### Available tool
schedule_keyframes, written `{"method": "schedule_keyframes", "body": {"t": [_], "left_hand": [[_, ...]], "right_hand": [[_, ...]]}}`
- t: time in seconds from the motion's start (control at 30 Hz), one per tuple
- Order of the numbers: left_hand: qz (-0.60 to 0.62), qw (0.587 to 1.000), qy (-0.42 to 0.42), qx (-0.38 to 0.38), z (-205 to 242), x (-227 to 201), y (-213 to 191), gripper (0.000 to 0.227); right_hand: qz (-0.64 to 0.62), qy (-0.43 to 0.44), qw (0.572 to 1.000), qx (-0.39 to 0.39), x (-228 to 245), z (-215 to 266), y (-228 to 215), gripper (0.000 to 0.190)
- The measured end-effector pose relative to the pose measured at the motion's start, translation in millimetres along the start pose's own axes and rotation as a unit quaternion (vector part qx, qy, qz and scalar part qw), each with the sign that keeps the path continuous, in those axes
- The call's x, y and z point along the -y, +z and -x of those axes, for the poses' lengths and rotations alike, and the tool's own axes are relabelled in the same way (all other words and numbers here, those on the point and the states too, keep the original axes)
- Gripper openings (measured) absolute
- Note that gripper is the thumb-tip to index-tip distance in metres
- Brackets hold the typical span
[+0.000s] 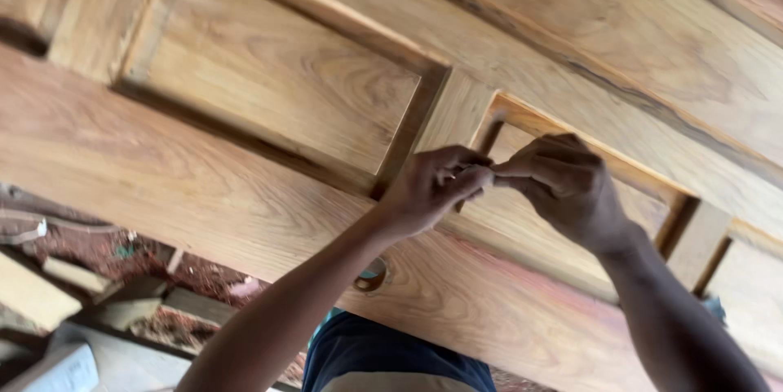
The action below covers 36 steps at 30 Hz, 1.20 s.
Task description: The person sands the surface and recessed panels of a wooden door using a piece of sandpaper and a sanding block, moving around the various sections of the door.
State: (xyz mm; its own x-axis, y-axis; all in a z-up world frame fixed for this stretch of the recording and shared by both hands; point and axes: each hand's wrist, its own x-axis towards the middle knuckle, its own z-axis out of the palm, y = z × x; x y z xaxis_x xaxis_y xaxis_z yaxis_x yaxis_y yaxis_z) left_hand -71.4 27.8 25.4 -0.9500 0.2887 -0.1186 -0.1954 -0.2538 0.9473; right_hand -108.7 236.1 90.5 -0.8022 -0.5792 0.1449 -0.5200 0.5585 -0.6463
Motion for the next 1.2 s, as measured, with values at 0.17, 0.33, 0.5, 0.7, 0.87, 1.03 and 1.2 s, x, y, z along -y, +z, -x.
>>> {"method": "schedule_keyframes", "body": {"t": [0.17,0.33,0.5,0.7,0.87,1.03,1.2], "left_hand": [[-0.497,0.780,0.262,-0.276,10,26,-67,0.022],[-0.610,0.717,0.128,-0.311,5,61,-59,0.035],[-0.657,0.672,0.116,-0.321,2,61,-58,0.039],[-0.675,0.661,0.117,-0.305,3,59,-57,0.037],[-0.659,0.675,0.118,-0.311,5,35,-49,0.035],[-0.678,0.655,0.110,-0.315,1,43,-49,0.036],[-0.693,0.640,0.116,-0.311,3,43,-44,0.036]], "right_hand": [[0.087,-0.269,0.957,0.061,-53,-18,21,0.014],[0.098,-0.383,0.903,0.167,-100,-11,40,0.020],[0.045,-0.435,0.876,0.204,-76,7,78,0.016],[0.065,-0.450,0.877,0.154,-78,20,87,0.014],[0.110,-0.185,0.976,-0.015,-125,11,-29,0.034],[0.169,-0.096,0.980,-0.041,-191,93,-11,0.032],[0.194,-0.193,0.956,-0.109,-129,-6,40,0.033]]}}
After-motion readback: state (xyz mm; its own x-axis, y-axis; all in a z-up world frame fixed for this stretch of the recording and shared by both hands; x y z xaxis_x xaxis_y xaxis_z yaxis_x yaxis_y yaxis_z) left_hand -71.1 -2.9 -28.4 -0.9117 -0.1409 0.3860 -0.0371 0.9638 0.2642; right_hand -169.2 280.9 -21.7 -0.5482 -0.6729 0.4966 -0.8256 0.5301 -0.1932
